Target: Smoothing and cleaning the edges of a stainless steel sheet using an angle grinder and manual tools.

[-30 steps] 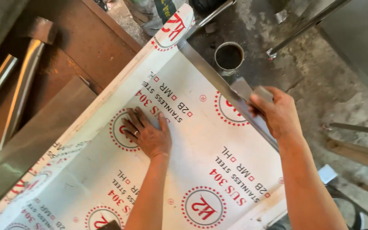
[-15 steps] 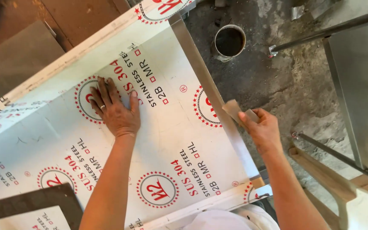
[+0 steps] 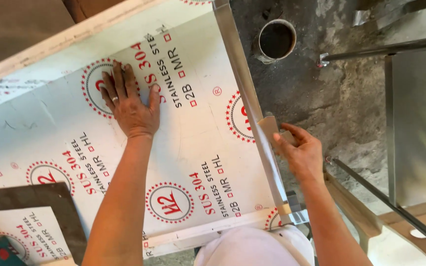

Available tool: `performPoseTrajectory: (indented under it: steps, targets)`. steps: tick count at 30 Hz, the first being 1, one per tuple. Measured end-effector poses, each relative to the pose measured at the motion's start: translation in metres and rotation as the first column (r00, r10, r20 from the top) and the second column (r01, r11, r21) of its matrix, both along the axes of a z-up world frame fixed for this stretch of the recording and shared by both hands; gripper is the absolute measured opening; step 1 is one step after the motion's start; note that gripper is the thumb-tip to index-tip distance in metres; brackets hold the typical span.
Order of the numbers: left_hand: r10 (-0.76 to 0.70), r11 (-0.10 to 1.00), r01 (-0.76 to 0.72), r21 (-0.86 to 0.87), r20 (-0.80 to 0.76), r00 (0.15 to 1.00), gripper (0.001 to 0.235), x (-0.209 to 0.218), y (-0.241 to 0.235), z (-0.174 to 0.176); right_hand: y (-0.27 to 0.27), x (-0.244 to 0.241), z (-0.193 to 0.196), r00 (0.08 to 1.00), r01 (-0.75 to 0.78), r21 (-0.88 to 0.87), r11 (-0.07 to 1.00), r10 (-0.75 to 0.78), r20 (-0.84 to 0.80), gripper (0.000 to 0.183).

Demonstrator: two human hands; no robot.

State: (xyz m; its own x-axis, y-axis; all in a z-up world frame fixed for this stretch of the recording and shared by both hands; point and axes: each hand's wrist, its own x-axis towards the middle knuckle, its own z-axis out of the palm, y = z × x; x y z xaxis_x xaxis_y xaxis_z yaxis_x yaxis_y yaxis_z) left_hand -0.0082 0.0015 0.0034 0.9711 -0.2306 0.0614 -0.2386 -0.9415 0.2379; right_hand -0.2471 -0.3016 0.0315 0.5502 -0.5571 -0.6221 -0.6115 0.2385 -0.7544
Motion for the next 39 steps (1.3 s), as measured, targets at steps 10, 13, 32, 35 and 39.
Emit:
performPoseTrajectory:
  steps: [10, 13, 32, 35, 39]
  targets:
    - [-0.125, 0.992, 0.124, 0.023, 0.018, 0.992, 0.096, -0.007, -0.081, -0.010, -0.063, -0.039, 0.020, 0.999, 0.027, 0.264, 0.964, -0.036, 0.027, 0.042]
    - [-0.203, 0.978, 0.208, 0.010, -0.170, 0.964, 0.103, -0.045, -0.164, 0.002, -0.075, -0.051, 0.012, 0.991, 0.079, 0.229, 0.970, -0.102, 0.089, 0.033]
    - [-0.133, 0.987, 0.136, -0.091, 0.033, 0.991, 0.089, -0.149, -0.099, -0.012, 0.007, -0.044, -0.012, 0.966, -0.250, -0.224, 0.942, 0.226, -0.124, 0.040]
    - [-0.122, 0.989, 0.121, -0.085, -0.008, 0.992, 0.089, -0.146, -0.101, -0.012, 0.006, -0.027, -0.002, 0.962, -0.253, -0.291, 0.923, 0.207, -0.181, 0.039]
    - [-0.118, 0.991, 0.116, -0.067, -0.024, 0.993, 0.090, -0.149, -0.101, -0.013, 0.009, -0.023, 0.004, 0.955, -0.282, -0.336, 0.899, 0.228, -0.193, 0.039]
